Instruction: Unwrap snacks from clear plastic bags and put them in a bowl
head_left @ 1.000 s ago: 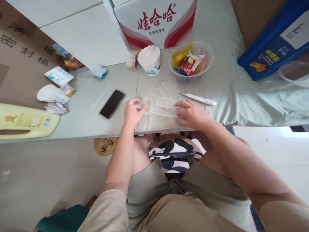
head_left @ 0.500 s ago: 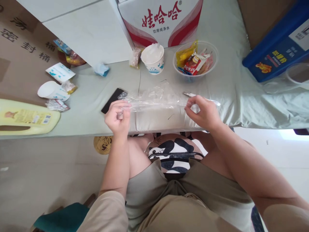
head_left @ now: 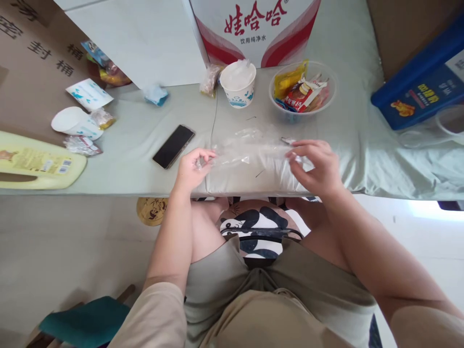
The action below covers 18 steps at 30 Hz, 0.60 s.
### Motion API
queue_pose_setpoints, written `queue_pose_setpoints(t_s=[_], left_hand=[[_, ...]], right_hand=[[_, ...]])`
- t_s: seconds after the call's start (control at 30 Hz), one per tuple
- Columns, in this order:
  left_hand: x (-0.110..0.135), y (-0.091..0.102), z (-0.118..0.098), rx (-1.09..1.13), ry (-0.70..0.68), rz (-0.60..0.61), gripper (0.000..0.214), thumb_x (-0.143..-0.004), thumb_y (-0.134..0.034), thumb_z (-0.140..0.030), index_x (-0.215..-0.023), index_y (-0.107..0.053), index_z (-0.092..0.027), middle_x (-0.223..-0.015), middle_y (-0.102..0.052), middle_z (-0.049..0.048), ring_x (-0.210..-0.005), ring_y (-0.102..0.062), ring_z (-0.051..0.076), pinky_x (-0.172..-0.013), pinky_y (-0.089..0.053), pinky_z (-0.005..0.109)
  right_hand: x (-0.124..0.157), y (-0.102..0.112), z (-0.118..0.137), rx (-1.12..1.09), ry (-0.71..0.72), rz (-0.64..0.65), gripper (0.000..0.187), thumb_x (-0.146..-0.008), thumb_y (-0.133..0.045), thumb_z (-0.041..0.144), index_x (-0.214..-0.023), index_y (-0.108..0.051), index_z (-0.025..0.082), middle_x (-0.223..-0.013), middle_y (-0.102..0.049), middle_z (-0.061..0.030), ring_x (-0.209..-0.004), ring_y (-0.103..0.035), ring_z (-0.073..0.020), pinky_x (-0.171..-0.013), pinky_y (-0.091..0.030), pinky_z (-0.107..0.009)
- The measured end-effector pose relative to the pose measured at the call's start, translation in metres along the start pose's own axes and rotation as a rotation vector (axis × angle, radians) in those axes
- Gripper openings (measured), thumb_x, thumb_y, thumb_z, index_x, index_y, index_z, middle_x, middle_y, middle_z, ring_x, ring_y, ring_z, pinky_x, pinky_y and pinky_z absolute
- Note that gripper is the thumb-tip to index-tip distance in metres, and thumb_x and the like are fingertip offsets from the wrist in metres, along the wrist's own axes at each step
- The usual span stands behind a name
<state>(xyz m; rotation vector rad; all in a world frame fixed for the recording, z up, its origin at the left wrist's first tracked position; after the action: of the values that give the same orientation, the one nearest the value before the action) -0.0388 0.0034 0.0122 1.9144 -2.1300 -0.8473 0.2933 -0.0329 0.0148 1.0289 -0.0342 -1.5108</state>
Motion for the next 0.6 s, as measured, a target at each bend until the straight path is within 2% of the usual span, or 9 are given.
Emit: queue_pose_setpoints(t_s=[0.07, 0.13, 0.23, 0.3, 0.37, 0.5, 0.57, 0.6], left_hand=[[0.002, 0.002, 0.002, -0.067, 0.099, 0.121, 0.025, -0.077, -0.071, -0.03, -0.07, -0.048, -0.022, -0.097, -0.078, 0.0072, -0.104, -0.074, 0.025, -0.096, -0.055, 0.045], [0.005, 0.004, 0.002, -0.105, 0.155, 0.247, 0.023, -0.076, -0.07, -0.03, -0.072, -0.049, -0.022, -0.105, -0.078, 0.0078, -0.112, -0.072, 0.027, -0.099, -0.053, 0.047], [0.01, 0.006, -0.002, -0.185, 0.14, 0.349, 0.021, -0.078, -0.07, -0.032, -0.07, -0.053, -0.022, -0.106, -0.079, 0.0064, -0.124, -0.066, 0.029, -0.116, -0.038, 0.057], [0.012, 0.008, -0.002, -0.264, 0.112, 0.361, 0.023, -0.078, -0.069, -0.031, -0.064, -0.055, -0.022, -0.103, -0.08, 0.0059, -0.125, -0.066, 0.03, -0.122, -0.025, 0.062], [0.012, 0.01, 0.002, -0.296, 0.082, 0.362, 0.026, -0.078, -0.07, -0.03, -0.057, -0.057, -0.022, -0.101, -0.081, 0.0056, -0.123, -0.066, 0.03, -0.123, -0.023, 0.065], [0.011, 0.011, 0.008, -0.157, -0.006, 0.371, 0.031, -0.077, -0.073, -0.033, -0.05, -0.061, -0.024, -0.094, -0.081, 0.0054, -0.116, -0.069, 0.031, -0.12, -0.031, 0.064], [0.01, 0.012, 0.008, -0.016, -0.035, 0.293, 0.035, -0.075, -0.076, -0.041, -0.048, -0.061, -0.024, -0.092, -0.08, 0.0068, -0.112, -0.07, 0.03, -0.115, -0.041, 0.059], [0.009, 0.013, 0.008, 0.065, -0.039, 0.209, 0.038, -0.073, -0.078, -0.046, -0.048, -0.06, -0.024, -0.093, -0.08, 0.0074, -0.11, -0.071, 0.03, -0.111, -0.046, 0.056]], right_hand=[[0.0, -0.004, -0.001, -0.05, 0.059, 0.169, 0.003, -0.085, -0.06, 0.025, -0.083, -0.062, 0.026, -0.088, -0.075, -0.0051, -0.1, -0.073, -0.0277, -0.095, -0.052, -0.049], [0.0, -0.007, -0.002, -0.109, 0.075, 0.283, 0.005, -0.086, -0.058, 0.026, -0.084, -0.063, 0.024, -0.086, -0.076, -0.0048, -0.093, -0.073, -0.0246, -0.092, -0.052, -0.045], [0.001, -0.006, -0.001, -0.168, -0.028, 0.414, 0.009, -0.087, -0.055, 0.027, -0.086, -0.063, 0.022, -0.069, -0.07, -0.0004, -0.064, -0.065, -0.0157, -0.071, -0.051, -0.033], [0.002, -0.004, -0.001, -0.175, -0.129, 0.502, 0.012, -0.088, -0.054, 0.029, -0.087, -0.064, 0.021, -0.055, -0.059, 0.0044, -0.05, -0.052, -0.0113, -0.057, -0.042, -0.028], [0.002, -0.003, -0.002, -0.18, -0.194, 0.586, 0.015, -0.088, -0.054, 0.031, -0.086, -0.065, 0.021, -0.049, -0.051, 0.0072, -0.045, -0.043, -0.0096, -0.054, -0.036, -0.027], [0.003, -0.004, -0.004, -0.223, -0.242, 0.696, 0.019, -0.087, -0.055, 0.034, -0.084, -0.067, 0.02, -0.053, -0.053, 0.0059, -0.048, -0.044, -0.0096, -0.054, -0.035, -0.028], [0.002, -0.004, -0.005, -0.231, -0.263, 0.656, 0.021, -0.087, -0.055, 0.036, -0.08, -0.067, 0.019, -0.057, -0.057, 0.0042, -0.05, -0.046, -0.0098, -0.055, -0.037, -0.028], [0.001, -0.003, -0.005, -0.228, -0.274, 0.608, 0.023, -0.088, -0.055, 0.037, -0.079, -0.066, 0.019, -0.059, -0.058, 0.0031, -0.052, -0.048, -0.0102, -0.056, -0.038, -0.028]])
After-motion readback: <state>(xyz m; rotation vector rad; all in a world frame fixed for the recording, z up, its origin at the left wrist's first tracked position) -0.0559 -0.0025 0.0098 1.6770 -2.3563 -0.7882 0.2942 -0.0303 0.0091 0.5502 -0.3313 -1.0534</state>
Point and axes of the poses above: each hand's wrist, its own x-axis away from the middle knuckle, its own y-axis out of the back of the hand, z = x × y, the point moved 1 cm from there along -x, towards the middle knuckle
